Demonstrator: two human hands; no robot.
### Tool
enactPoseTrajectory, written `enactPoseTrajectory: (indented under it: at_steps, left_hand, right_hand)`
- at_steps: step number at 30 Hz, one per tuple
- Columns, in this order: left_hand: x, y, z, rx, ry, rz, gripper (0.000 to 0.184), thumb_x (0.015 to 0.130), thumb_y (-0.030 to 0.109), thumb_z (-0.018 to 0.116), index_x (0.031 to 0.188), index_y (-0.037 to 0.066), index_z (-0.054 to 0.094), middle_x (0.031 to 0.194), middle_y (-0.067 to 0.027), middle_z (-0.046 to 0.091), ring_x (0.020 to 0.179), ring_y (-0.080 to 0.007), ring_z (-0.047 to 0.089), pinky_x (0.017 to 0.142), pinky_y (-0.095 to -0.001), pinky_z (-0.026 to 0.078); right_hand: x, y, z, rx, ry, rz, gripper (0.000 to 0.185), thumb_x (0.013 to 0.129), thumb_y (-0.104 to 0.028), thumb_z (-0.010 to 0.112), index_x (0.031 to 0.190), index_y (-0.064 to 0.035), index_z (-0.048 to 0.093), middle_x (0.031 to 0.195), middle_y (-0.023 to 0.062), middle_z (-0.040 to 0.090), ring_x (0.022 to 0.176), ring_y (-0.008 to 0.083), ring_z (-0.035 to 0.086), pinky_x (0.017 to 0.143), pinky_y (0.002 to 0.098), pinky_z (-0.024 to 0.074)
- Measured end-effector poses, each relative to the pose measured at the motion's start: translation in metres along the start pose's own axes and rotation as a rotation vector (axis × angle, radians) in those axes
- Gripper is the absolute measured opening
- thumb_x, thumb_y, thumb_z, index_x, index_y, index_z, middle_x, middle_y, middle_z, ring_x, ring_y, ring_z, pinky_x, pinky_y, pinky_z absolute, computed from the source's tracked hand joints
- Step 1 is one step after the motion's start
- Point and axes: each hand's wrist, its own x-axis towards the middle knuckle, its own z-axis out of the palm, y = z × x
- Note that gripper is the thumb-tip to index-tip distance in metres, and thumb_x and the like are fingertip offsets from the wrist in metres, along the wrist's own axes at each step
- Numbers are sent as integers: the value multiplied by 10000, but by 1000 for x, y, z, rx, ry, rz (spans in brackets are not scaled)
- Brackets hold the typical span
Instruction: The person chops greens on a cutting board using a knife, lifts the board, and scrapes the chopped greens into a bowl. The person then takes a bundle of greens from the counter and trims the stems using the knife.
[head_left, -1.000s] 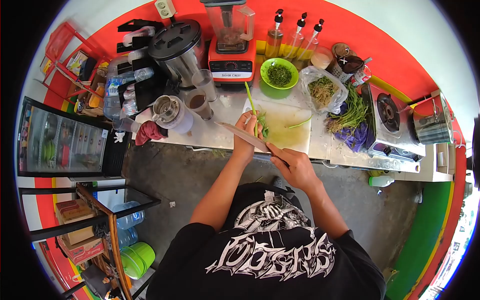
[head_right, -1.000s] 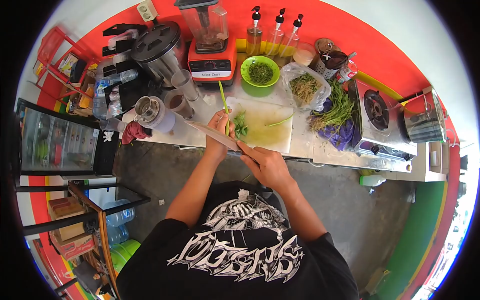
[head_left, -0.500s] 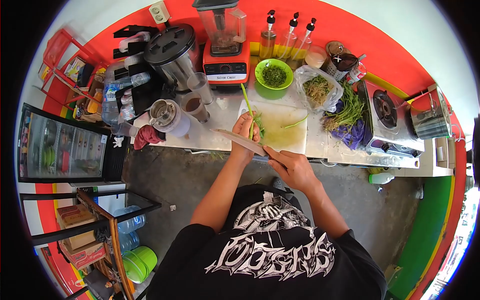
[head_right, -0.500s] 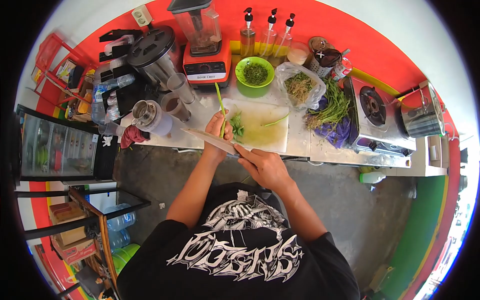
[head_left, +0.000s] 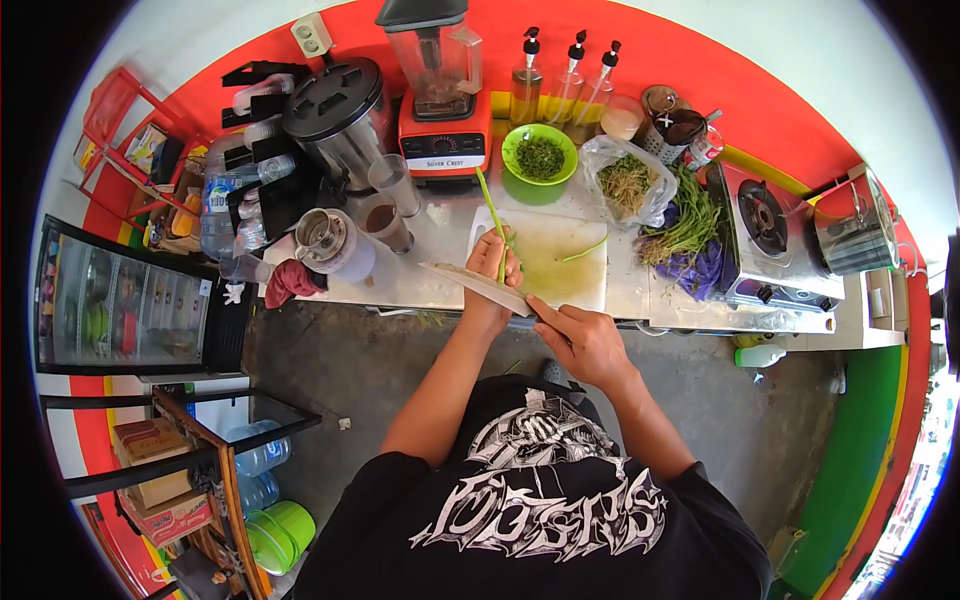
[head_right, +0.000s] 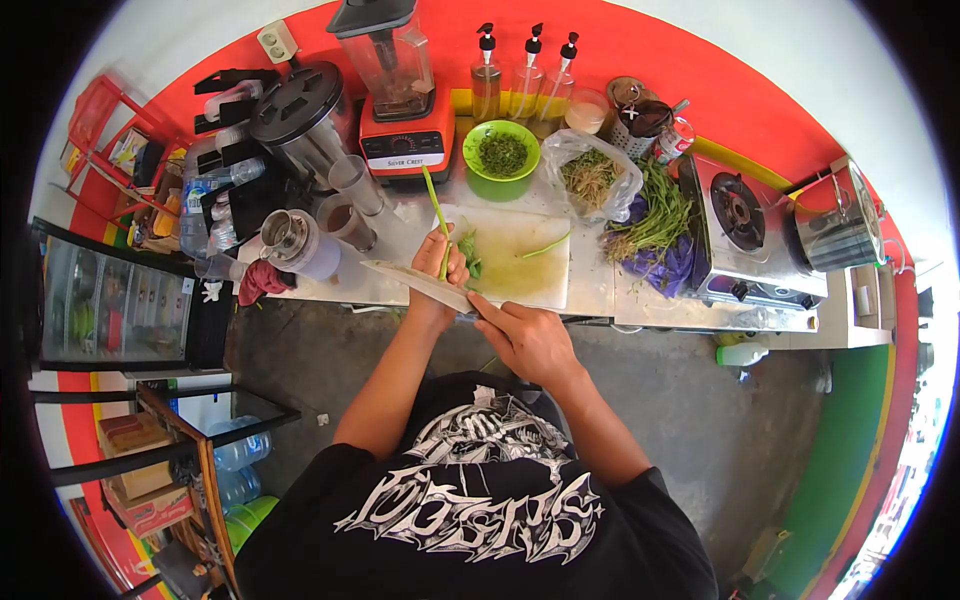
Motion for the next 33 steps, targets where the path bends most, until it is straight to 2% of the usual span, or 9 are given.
enactPoseTrajectory:
  at_steps: [11,18,33]
  left_hand:
    - [0,6,3,-25,-20,59,198,1062,225,516,1215,110,568,671,44,415,556,-52,361,509,-214,320]
    - [3,7,-8,-74,-13,75,222,1051,237,537,1217,90,553,675,34,416,565,-63,377,511,-223,340]
    - [-3,0,0,-68,26,97,225,1058,237,530,1226,87,539,686,33,414,583,-67,393,532,-227,375]
  right_hand:
    - [13,-13,3,-71,46,0,365,917,-228,685,1258,-98,681,650,67,575,550,282,596,544,417,497]
    - [21,-18,6,-74,45,-5,391,910,-203,693,1290,-110,671,647,73,572,555,279,591,547,409,484]
    - [20,-19,6,-16,50,59,356,912,-163,691,1258,-80,689,681,97,612,611,302,612,598,403,492]
